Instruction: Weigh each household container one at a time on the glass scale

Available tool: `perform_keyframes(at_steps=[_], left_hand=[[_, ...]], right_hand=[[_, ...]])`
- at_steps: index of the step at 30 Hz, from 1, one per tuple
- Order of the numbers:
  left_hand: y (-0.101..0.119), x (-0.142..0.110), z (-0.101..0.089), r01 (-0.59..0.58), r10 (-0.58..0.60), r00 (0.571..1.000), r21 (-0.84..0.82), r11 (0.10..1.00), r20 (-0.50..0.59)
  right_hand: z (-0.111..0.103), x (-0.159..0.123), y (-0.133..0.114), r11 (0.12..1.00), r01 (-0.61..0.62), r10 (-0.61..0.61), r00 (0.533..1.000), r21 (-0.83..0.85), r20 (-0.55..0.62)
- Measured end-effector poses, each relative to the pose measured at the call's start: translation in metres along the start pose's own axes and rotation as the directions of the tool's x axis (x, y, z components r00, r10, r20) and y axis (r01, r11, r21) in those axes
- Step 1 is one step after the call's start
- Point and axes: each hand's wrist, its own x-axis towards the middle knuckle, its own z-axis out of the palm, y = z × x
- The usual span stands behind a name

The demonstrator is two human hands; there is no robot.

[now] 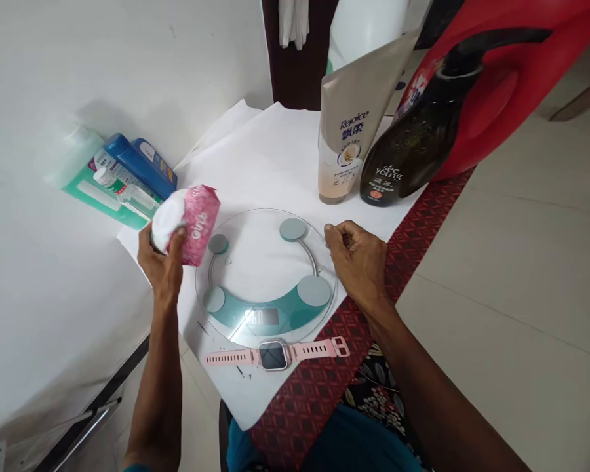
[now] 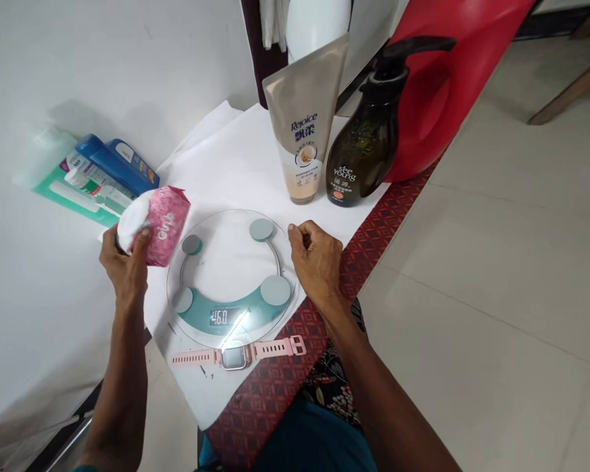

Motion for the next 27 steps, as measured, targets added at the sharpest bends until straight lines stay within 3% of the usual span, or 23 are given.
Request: perform_keyframes(at_steps=[4,7,9,12,16,19,22,25,27], left_hand=[[-0.043,0.059,0.019,-0.003,0.008,0.999,0.114,0.993,-0.039],[-0.066,0.084,0.039,0.047,-0.036,0.998,0.229,0.972,-0.052],[-0.075,0.088,0.049,0.058,-0.038,0.996,0.282,0.958,-0.076],[-0.079,0.085,0.056,-0.020,0.050,0.994,0.291,0.956,-0.096],[-0.077,0.080,0.055,-0.122,0.134,0.991,0.310,0.943,-0.020],[-0.062,0.083,0.054,-0.139,0.146,0.989,0.276,0.951,-0.004],[-0.027,0.081,0.064,-0.216,0.213,0.976,0.184,0.959,0.033],[0.028,0.062,0.091,-0.360,0.350,0.909,0.006,0.933,0.228],[0.068,0.042,0.117,-0.378,0.413,0.850,-0.168,0.911,0.327]], right_hand=[[0.001,0.001,0.001,1.000,-0.003,0.003,1.000,-0.005,0.000],[0.002,0.002,0.001,1.000,-0.005,0.005,1.000,-0.004,-0.011],[0.002,0.003,0.001,1.000,-0.013,0.013,1.000,0.003,-0.013],[0.003,0.003,0.001,1.000,-0.012,0.012,1.000,0.006,-0.009],[0.003,0.004,0.001,1.000,0.001,-0.001,1.000,0.021,-0.010],[0.004,0.003,0.001,0.999,-0.005,0.005,1.000,0.038,-0.008],[0.004,0.004,0.001,0.999,-0.007,0.007,1.000,0.051,-0.005],[0.003,0.005,0.000,0.998,-0.009,0.008,1.000,0.057,0.004],[0.002,0.005,-0.001,0.998,-0.012,0.012,1.000,0.058,0.016]])
